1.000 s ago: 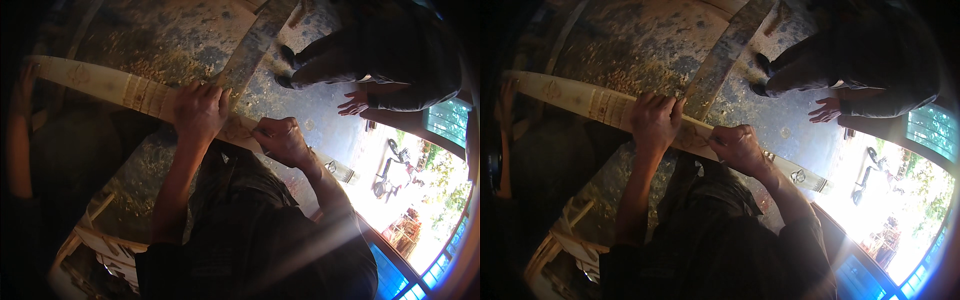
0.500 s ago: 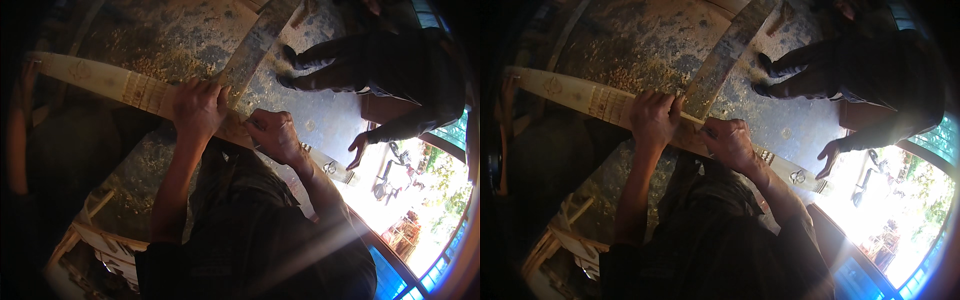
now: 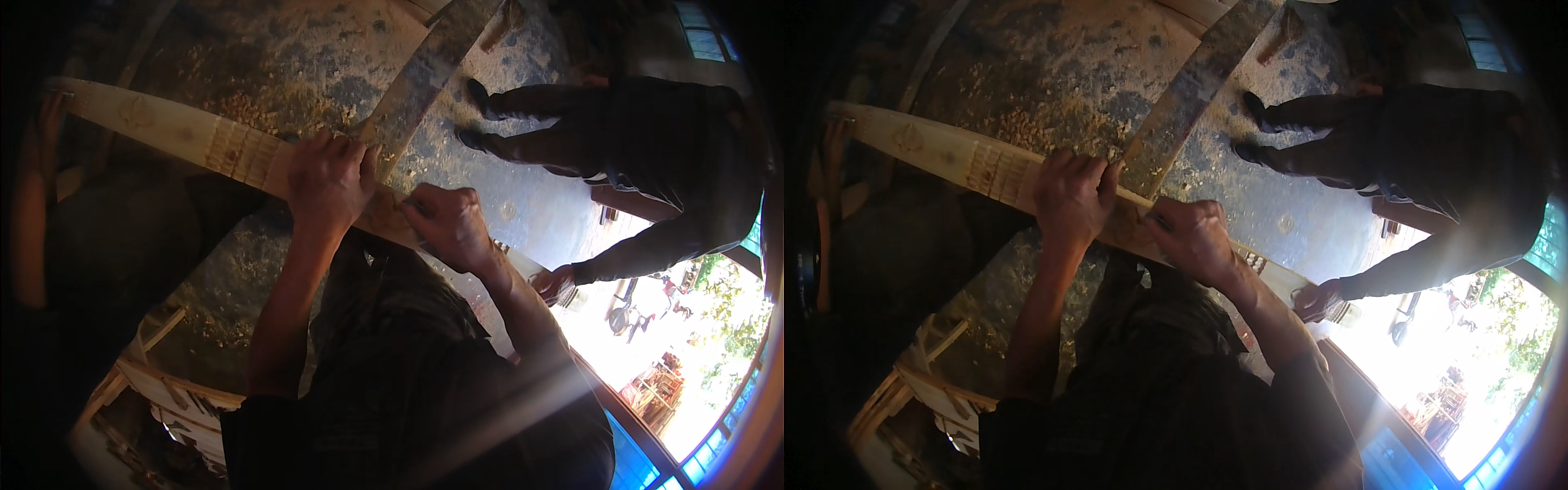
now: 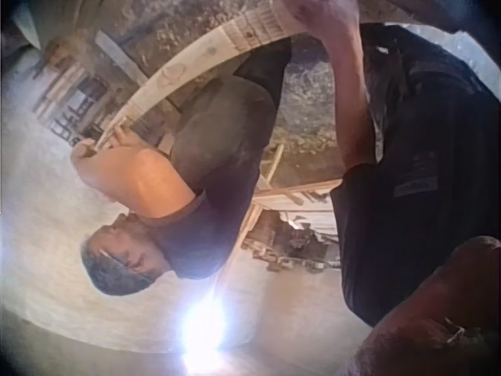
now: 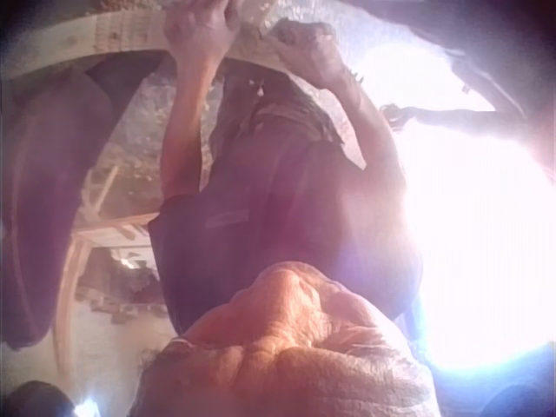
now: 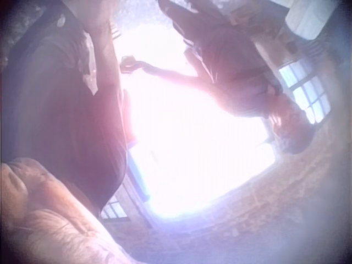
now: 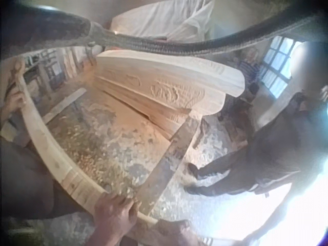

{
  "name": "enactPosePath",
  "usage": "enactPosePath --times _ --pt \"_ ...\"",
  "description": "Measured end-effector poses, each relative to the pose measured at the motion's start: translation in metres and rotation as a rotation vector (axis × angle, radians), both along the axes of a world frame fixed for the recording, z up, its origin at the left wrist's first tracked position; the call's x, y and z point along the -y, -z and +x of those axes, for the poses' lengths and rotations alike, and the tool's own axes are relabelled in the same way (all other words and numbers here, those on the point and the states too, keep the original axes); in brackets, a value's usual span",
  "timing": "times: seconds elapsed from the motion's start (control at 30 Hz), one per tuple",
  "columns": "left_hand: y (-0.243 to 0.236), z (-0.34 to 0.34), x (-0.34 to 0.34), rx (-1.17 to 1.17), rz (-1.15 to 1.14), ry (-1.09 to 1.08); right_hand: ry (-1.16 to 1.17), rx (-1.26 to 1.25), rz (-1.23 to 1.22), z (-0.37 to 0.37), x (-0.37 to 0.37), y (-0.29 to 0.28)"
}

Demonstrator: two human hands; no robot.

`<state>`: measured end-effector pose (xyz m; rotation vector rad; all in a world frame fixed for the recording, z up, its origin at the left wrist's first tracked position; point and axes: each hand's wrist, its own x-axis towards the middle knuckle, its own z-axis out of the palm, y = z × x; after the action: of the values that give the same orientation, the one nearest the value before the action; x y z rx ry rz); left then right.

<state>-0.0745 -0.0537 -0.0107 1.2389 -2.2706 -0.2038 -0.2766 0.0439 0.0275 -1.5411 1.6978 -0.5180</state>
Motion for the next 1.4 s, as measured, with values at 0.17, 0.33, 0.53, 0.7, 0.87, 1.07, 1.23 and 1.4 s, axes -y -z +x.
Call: enactPosePath --times 0.17,0.33,0.53,0.7,0.87,1.07,1.23,1.4 --pt "-0.001 0.001 0.001 -0.001 0.030 0.009 -0.017 -0.041 -0.007 -0.004 -0.004 -0.001" --pt "0.000 0.001 -0.001 0.007 0.021 -0.002 0.050 0.021 0.109 0.006 0.008 -0.008" --pt "0.004 0.002 -0.002 -0.016 0.002 -0.017 0.060 -0.013 -0.003 0.004 0.000 0.005" --pt "0.001 0.011 -0.005 -0.359 0.153 -0.050 0.022 -0.067 0.014 -0.007 -0.007 0.007" --pt "-0.004 0.035 0.015 -0.453 0.069 -0.054 -0.196 0.018 -0.097 -0.014 0.028 -0.010" --pt "-0.009 0.036 0.030 -0.183 -0.098 -0.065 -0.502 -0.008 -0.218 -0.019 0.073 0.003" --pt "-0.001 0.038 0.025 -0.255 -0.022 -0.099 -0.699 -0.123 -0.198 -0.012 0.092 -0.001" --pt "0.001 0.032 0.026 -0.226 -0.076 -0.132 -0.729 -0.126 -0.288 -0.008 0.094 0.010"
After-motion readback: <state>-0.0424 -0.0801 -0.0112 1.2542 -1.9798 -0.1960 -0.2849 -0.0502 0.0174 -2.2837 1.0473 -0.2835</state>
